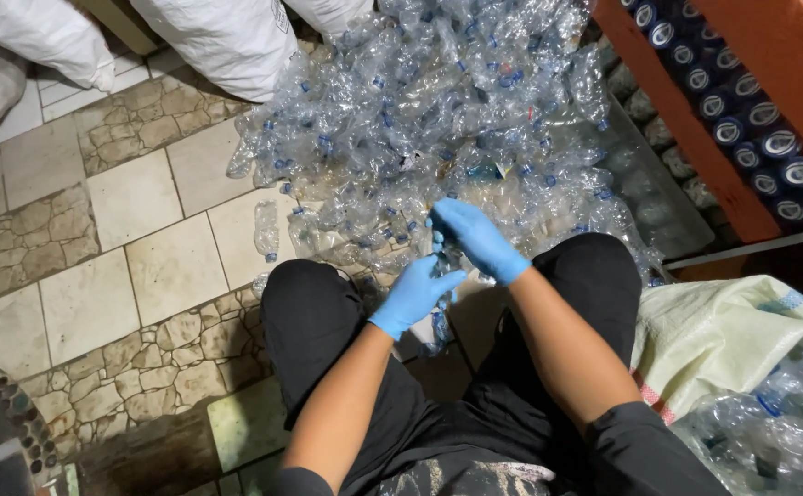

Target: The person is manually crushing empty plastic bottles and placing them into a large white recycling bag.

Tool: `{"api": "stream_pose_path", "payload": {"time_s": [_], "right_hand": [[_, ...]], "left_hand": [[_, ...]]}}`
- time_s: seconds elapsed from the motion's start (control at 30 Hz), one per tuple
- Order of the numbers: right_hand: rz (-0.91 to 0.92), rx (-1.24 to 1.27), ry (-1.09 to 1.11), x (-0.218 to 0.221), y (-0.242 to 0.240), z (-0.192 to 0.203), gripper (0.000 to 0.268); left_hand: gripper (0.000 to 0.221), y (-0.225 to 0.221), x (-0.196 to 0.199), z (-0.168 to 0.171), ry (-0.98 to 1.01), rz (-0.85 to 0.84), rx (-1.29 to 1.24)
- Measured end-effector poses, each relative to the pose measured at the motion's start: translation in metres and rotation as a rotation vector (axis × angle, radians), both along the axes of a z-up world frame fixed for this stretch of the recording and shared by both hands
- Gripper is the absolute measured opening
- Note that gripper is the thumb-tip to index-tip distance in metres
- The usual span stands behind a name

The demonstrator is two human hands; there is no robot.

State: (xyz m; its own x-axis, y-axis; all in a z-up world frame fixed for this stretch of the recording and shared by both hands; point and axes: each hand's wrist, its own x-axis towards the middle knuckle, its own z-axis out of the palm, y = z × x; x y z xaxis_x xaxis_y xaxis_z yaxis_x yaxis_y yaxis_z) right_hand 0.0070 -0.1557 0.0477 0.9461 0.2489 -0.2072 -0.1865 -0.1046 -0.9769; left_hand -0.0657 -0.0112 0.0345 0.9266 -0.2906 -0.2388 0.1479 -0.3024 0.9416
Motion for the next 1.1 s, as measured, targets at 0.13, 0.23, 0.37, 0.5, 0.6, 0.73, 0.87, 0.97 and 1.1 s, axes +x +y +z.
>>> {"api": "stream_pose_path", "payload": {"time_s": [0.13, 0.23, 0.37, 0.5, 0.6, 0.73, 0.87, 0.97, 1.1], "right_hand": [[0.212, 0.563, 0.110, 0.004, -0.029, -0.022, 0.051], [0.274, 1.036, 0.127, 0.006, -0.030, -0.044, 0.078], [0.577, 1.457, 0.100, 0.002, -0.021, -0.042, 0.068], [0.579, 1.321, 0.087, 0.000, -0.029, -0.006, 0.074], [0.369, 1.149, 0.234, -0.005, -0.027, 0.008, 0.076], [0.205, 0.924, 0.294, -0.003, -0.024, 0.017, 0.075], [-0.060, 0.700, 0.311, -0.006, -0.012, 0.019, 0.067], [-0.149, 0.600, 0.296, -0.001, -0.004, 0.009, 0.065], [-0.210, 0.441, 0.219, 0.003, 0.005, -0.015, 0.065]], "left_hand": [[0.019, 0.001, -0.002, -0.024, 0.107, -0.087, -0.504], [0.017, -0.013, -0.017, -0.024, 0.313, -0.169, -0.923], [0.039, -0.024, -0.020, -0.073, 0.583, -0.334, -1.401], [0.048, -0.025, -0.011, -0.085, 0.616, -0.438, -1.439], [0.035, -0.025, -0.013, -0.072, 0.518, -0.287, -1.339], [0.010, -0.021, -0.002, -0.040, 0.456, -0.176, -1.086], [0.018, -0.019, 0.004, -0.046, 0.477, 0.022, -0.679], [0.017, -0.020, 0.006, -0.044, 0.432, 0.114, -0.577], [0.030, -0.020, 0.009, -0.046, 0.354, 0.177, -0.385]]}}
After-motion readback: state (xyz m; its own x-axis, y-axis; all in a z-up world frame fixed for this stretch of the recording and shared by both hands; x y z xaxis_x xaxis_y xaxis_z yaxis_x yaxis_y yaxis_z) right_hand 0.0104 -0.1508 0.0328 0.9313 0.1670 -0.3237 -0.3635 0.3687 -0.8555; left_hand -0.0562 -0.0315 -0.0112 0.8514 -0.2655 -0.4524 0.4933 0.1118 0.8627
